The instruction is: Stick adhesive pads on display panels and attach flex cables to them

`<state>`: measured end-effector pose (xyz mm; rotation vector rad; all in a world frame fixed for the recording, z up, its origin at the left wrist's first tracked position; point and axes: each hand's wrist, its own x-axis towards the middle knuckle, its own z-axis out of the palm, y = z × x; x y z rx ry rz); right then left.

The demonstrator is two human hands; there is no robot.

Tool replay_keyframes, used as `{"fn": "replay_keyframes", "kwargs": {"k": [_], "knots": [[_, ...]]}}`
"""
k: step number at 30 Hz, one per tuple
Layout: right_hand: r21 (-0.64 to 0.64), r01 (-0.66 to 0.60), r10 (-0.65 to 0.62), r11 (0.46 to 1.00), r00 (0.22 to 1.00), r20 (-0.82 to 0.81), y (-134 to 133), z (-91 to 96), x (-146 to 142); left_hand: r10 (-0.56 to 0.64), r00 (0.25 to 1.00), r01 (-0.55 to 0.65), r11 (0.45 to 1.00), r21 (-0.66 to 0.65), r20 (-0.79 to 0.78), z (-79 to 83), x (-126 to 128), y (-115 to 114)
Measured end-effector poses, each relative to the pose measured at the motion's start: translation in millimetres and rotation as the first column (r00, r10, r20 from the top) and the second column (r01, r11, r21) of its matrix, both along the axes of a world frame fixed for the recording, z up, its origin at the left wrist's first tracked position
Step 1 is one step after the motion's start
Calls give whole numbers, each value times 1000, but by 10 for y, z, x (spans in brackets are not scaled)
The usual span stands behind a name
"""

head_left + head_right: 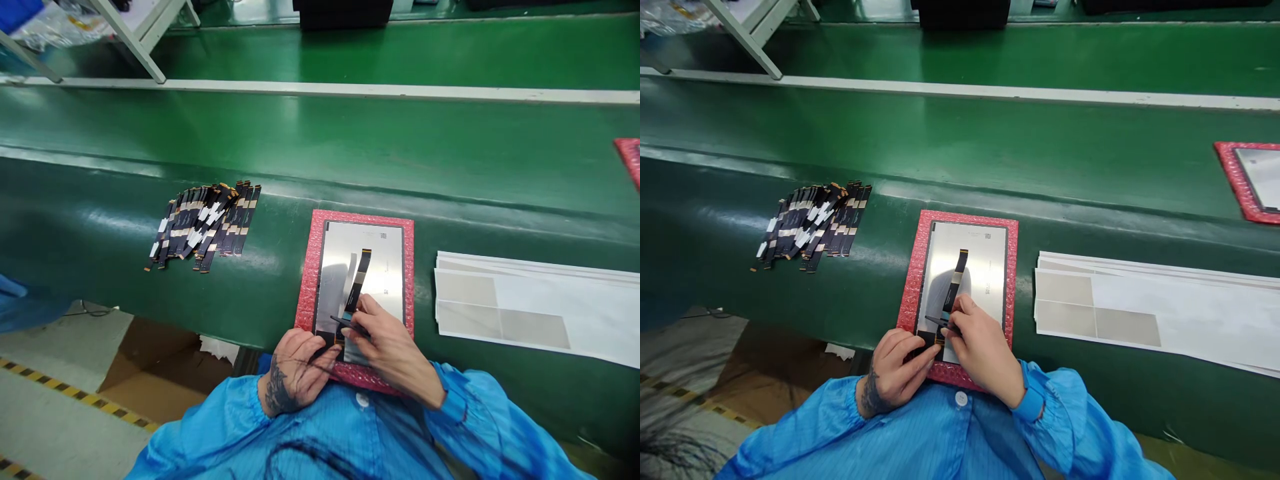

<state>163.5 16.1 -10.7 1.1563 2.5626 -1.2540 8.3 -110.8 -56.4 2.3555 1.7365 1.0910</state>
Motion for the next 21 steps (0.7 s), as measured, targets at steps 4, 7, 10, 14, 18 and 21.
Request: {"fn": "replay_keyframes", "kwargs": {"k": [4,7,10,14,18,21], "knots": [[-29,-9,9,1000,1000,8,9,3,-5,2,1000,-2,1000,2,-18,-5,-3,-10],[-31,-14,15,999,1000,16,12,-7,-8,9,998,-8,1000,16,-65,-3,-3,-14],[-7,-24,24,1000,999,48,8,-14,-11,23,994,-21,1000,23,-109,6,4,-5],[-2,-29,29,1000,998,53,0,1,-13,68,989,-66,998,15,-132,34,38,0],[3,-22,22,1000,999,45,-1,20,-12,108,986,-111,994,-11,-126,42,80,-23],[-2,-18,18,1000,999,37,4,19,-8,109,986,-109,994,6,-123,12,86,-42]]}}
